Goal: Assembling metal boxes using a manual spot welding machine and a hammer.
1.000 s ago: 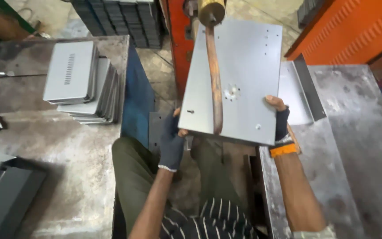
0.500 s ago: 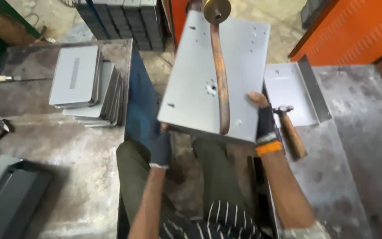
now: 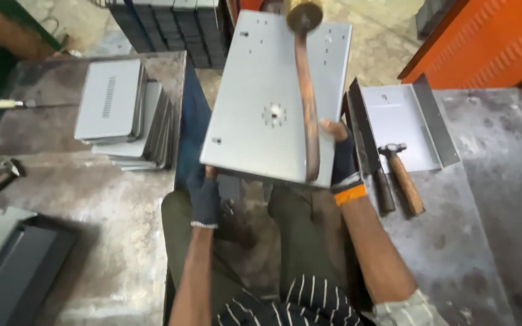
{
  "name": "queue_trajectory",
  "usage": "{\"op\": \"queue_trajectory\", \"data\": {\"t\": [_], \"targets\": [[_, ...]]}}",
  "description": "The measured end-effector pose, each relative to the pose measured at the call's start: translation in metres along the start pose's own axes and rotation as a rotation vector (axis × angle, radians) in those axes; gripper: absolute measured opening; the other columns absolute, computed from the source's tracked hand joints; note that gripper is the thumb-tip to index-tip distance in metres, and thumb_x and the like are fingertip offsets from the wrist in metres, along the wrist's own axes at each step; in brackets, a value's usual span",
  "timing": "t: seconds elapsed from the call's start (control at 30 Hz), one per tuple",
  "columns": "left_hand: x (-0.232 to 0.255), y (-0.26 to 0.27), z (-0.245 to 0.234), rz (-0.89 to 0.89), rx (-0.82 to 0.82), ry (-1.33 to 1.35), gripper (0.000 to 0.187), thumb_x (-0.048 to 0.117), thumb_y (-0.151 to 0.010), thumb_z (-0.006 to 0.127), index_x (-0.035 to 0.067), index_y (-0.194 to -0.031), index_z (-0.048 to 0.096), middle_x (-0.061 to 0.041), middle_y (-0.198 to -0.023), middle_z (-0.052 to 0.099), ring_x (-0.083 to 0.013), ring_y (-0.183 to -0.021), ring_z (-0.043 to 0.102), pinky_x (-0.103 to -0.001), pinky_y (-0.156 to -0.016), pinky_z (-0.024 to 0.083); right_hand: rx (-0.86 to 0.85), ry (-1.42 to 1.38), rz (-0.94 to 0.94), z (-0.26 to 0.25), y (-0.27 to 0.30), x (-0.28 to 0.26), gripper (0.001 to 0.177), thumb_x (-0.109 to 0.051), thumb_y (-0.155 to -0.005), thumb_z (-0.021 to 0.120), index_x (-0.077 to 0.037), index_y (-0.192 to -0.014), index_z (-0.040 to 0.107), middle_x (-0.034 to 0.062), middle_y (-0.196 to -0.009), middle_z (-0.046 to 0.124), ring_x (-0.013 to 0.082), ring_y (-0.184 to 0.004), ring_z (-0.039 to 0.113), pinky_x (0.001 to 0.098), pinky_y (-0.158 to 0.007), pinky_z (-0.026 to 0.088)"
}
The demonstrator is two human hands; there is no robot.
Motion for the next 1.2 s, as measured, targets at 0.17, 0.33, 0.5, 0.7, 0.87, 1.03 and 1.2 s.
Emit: {"op": "queue_trajectory", "data": {"t": [0.17,0.33,0.5,0.7,0.87,1.03,1.2], "targets": [[-0.007,0.029,0.046,-0.054,-0.064,0.141,0.031,0.011,-0.1,0.07,-0.001,-0.128,0.062,-0.001,-0.092,0.059,-0.0097,-0.079,0.052,-0.028,-0.067,0.045,-0.059,-0.008,-0.069,-0.068,0.016,-0.036,0.049,-0.032,-0.086,0.067,0.004,-0.119,0.059,0.0154,-0.105,0.066,0.0256,-0.09,0.067,0.0374,-0.08,0.057],[0.069,0.073,0.126,0.085,-0.142,0.247,0.067,-0.001,-0.089,0.072,0.001,-0.153,0.05,-0.008,-0.15,0.058,-0.0206,-0.136,0.056,-0.034,-0.114,0.045,-0.156,-0.007,-0.243,-0.181,0.01,-0.014,0.04,-0.027,-0.105,0.064,0.008,-0.101,0.046,0.0201,-0.097,0.059,0.0277,-0.083,0.061,0.0408,-0.079,0.056],[0.01,0.098,0.154,-0.162,0.137,0.308,0.101,0.024,-0.084,0.078,0.007,-0.164,0.021,-0.013,-0.151,0.051,-0.0248,-0.135,0.05,-0.036,-0.113,0.04,0.148,0.542,0.068,-0.14,0.065,0.013,0.062,-0.04,-0.088,0.068,-0.001,-0.135,0.057,0.0122,-0.117,0.067,0.0225,-0.1,0.067,0.0356,-0.082,0.055],[0.093,0.038,0.121,0.127,0.134,-0.15,0.098,0.031,-0.076,0.088,-0.002,-0.154,0.037,-0.019,-0.146,0.052,-0.029,-0.134,0.051,-0.039,-0.115,0.039,0.232,1.208,-0.688,-0.024,0.094,-0.042,0.047,-0.029,-0.099,0.068,0.0,-0.133,0.057,0.0152,-0.121,0.065,0.029,-0.112,0.063,0.0393,-0.099,0.05],[0.106,0.005,0.132,0.073,-0.094,-0.24,0.09,0.041,-0.073,0.088,-0.001,-0.144,0.052,-0.018,-0.138,0.062,-0.0273,-0.127,0.062,-0.037,-0.11,0.048,-0.102,1.454,-0.76,0.019,0.061,-0.081,0.034,-0.027,-0.102,0.062,0.0,-0.122,0.066,0.0198,-0.113,0.068,0.0365,-0.108,0.065,0.0418,-0.096,0.049],[0.09,-0.003,0.139,0.13,-0.267,-0.129,0.092,0.044,-0.078,0.083,-0.001,-0.15,0.049,-0.02,-0.142,0.06,-0.0298,-0.129,0.059,-0.039,-0.11,0.046,-0.254,1.557,-0.437,-0.004,0.01,-0.077,0.04,-0.035,-0.104,0.055,0.003,-0.101,0.07,0.0254,-0.092,0.069,0.0412,-0.088,0.067,0.0463,-0.08,0.05],[0.094,-0.006,0.139,0.048,-0.46,0.025,0.1,0.045,-0.081,0.083,0.004,-0.161,0.038,-0.02,-0.151,0.051,-0.0293,-0.141,0.051,-0.04,-0.119,0.039,-0.115,1.783,-0.606,0.035,0.037,-0.11,0.048,-0.037,-0.101,0.06,-0.003,-0.069,0.071,0.0237,-0.068,0.062,0.0446,-0.067,0.063,0.0543,-0.065,0.048]]}}
Point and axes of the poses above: each hand's wrist, its own y-axis away from the middle knuckle, its own z-axis out of the palm, x = y × z, the point moved 2 cm from there along -y, towards the middle knuckle
